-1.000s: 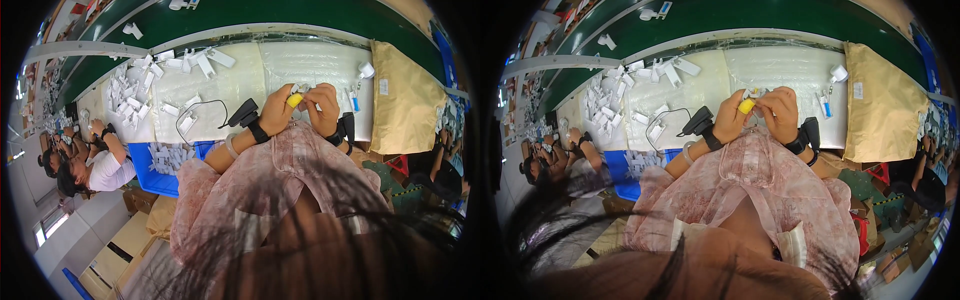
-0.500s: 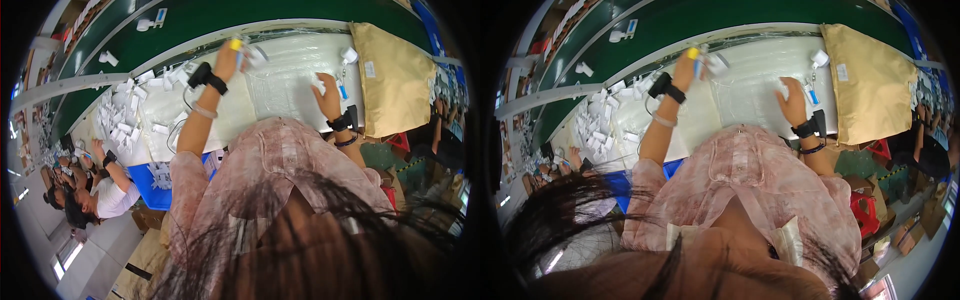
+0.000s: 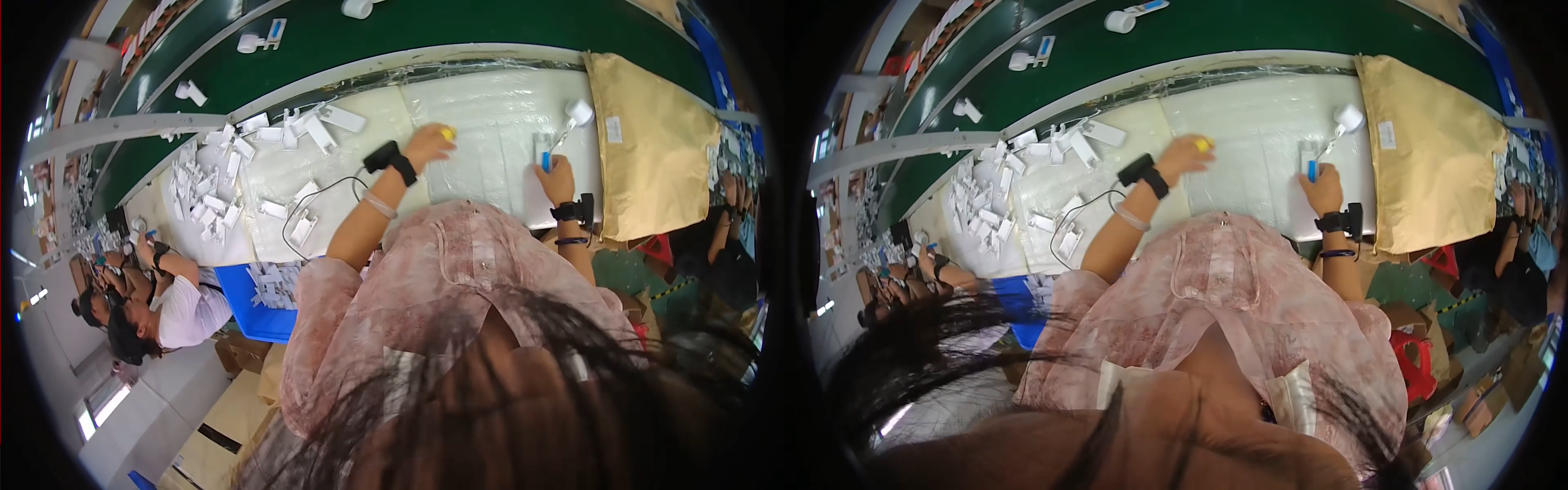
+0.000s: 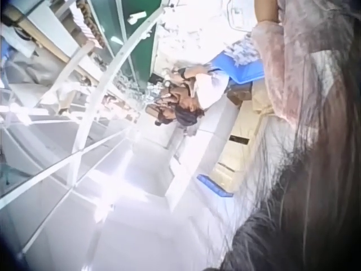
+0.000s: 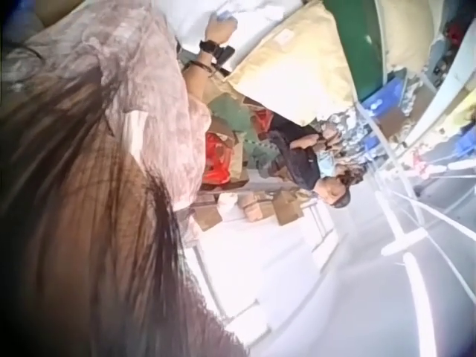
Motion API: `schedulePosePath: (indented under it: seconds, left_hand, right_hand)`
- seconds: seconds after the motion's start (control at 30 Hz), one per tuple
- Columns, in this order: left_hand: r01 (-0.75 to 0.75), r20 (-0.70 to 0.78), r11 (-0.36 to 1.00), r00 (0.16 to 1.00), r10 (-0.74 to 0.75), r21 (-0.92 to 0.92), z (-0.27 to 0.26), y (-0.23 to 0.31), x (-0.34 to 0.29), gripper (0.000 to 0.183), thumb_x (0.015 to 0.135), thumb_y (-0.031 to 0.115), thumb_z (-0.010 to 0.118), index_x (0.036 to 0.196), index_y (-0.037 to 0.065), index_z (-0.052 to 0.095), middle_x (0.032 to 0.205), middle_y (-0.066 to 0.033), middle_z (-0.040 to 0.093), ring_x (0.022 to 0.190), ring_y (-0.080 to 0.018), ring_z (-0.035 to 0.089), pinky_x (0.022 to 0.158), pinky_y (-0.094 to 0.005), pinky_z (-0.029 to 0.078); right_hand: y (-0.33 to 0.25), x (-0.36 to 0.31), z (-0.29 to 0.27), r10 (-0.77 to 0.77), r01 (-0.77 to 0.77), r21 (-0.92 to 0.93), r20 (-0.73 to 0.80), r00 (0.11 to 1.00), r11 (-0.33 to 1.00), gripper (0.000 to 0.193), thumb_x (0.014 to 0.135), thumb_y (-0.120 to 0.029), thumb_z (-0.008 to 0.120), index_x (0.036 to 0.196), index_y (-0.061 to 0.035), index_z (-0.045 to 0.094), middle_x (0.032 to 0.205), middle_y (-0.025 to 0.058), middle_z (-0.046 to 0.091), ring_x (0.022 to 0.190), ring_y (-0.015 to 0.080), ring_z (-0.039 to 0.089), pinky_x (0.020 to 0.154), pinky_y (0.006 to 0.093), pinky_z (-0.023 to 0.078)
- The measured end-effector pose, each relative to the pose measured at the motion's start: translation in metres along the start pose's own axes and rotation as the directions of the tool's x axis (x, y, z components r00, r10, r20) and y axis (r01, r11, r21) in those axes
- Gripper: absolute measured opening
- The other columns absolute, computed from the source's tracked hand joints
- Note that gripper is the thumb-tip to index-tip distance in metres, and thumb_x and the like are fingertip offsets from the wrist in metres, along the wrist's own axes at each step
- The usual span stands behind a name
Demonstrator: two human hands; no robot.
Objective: The person reaches for a plastic housing from the conveyor belt, fits a battery and a circuit board into it by hand, and places the assembled unit back onto the belt. This process is repeated for several more units throughout the video.
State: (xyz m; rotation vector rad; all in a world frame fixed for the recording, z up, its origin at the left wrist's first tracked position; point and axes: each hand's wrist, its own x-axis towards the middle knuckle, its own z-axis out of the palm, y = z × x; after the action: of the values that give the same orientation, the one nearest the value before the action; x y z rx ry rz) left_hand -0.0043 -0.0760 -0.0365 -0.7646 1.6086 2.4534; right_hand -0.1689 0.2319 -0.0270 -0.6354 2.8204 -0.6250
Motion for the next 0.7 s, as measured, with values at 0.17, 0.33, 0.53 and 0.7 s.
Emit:
schedulePosePath:
  seconds: [0.17,0.33,0.53,0.7]
  left_hand:
    - [0.221,-0.097,0.973,0.972,-0.214,0.067,0.071,0.003,-0.018,0.032,0.091,0.023,0.053,0.116,0.003,0.058,0.099,-0.0055,0.064,0.085,-0.0149,0.064,0.068,-0.0297,0.052]
    - [0.143,-0.093,0.989,0.986,-0.139,0.032,0.079,0.0,-0.019,0.033,0.089,0.02,0.056,0.116,0.001,0.057,0.096,-0.0072,0.064,0.084,-0.015,0.063,0.069,-0.0308,0.051]
    - [-0.025,-0.053,0.999,0.998,0.023,-0.035,0.052,0.022,-0.044,0.012,0.083,0.007,0.055,0.091,-0.002,0.059,0.072,-0.0072,0.063,0.048,-0.0141,0.055,0.041,-0.0289,0.043]
    - [-0.007,0.231,0.986,0.973,-0.033,0.168,0.068,0.078,-0.079,0.016,0.09,0.016,0.058,0.095,0.0,0.06,0.073,-0.0049,0.061,0.052,-0.0099,0.055,0.047,-0.0252,0.044]
  right_hand:
    - [-0.071,-0.009,0.008,0.033,-0.274,0.58,0.39,0.92,0.767,0.029,0.085,-0.02,0.068,0.098,0.002,0.054,0.068,0.0053,0.057,0.054,0.0123,0.058,0.047,0.0258,0.045]
    - [-0.119,-0.031,0.011,-0.363,-0.07,0.664,0.49,0.793,0.745,0.029,0.085,-0.02,0.068,0.101,0.0009,0.054,0.073,0.0046,0.058,0.06,0.0103,0.057,0.052,0.0245,0.046]
    - [-0.127,-0.02,-0.019,-0.549,0.426,0.478,0.148,0.823,0.768,0.041,0.079,-0.015,0.073,0.115,-0.0026,0.057,0.1,0.0113,0.063,0.086,0.0202,0.061,0.075,0.0326,0.049]
    - [-0.136,-0.009,-0.016,-0.801,0.726,0.434,-0.016,0.598,0.533,0.041,0.078,-0.008,0.069,0.118,-0.0041,0.059,0.11,0.0128,0.063,0.096,0.0247,0.062,0.087,0.0325,0.047]
